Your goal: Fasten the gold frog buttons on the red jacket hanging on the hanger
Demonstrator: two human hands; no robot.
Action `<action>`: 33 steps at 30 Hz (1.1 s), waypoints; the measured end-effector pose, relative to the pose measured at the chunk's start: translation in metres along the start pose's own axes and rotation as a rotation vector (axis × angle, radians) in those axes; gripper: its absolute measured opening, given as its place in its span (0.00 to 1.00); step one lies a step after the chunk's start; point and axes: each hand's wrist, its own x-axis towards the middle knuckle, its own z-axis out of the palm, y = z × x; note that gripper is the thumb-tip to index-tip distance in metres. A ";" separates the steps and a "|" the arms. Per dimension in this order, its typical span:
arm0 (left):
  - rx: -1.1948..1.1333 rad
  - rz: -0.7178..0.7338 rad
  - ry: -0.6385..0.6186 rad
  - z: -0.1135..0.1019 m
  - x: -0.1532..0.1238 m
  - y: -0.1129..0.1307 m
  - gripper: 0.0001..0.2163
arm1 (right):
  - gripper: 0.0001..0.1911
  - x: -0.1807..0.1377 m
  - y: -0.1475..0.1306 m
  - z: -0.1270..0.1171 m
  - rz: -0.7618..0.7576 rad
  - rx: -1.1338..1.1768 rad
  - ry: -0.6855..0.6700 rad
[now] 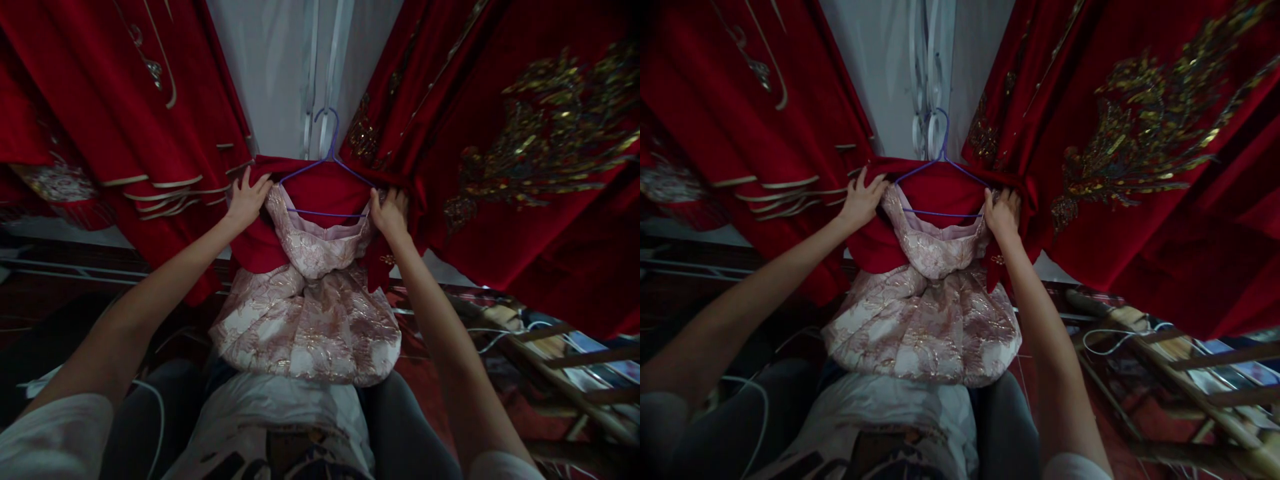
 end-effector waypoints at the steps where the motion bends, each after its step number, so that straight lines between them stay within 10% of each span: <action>1: -0.021 0.002 -0.032 0.000 0.002 -0.003 0.29 | 0.35 0.002 0.001 0.000 0.012 -0.015 0.000; 13: -0.731 -0.196 -0.122 0.009 0.008 -0.046 0.13 | 0.36 0.035 0.038 -0.027 0.145 0.339 -0.112; 20: -0.662 -0.093 -0.005 0.002 0.004 -0.020 0.19 | 0.24 0.010 0.041 -0.041 -0.068 0.532 0.234; 27: -0.644 -0.092 0.111 0.007 0.011 -0.016 0.19 | 0.16 -0.001 0.038 -0.047 -0.290 0.389 -0.061; 33: -0.698 -0.269 0.171 0.008 0.001 -0.016 0.22 | 0.15 -0.001 0.045 -0.040 -0.194 0.311 0.028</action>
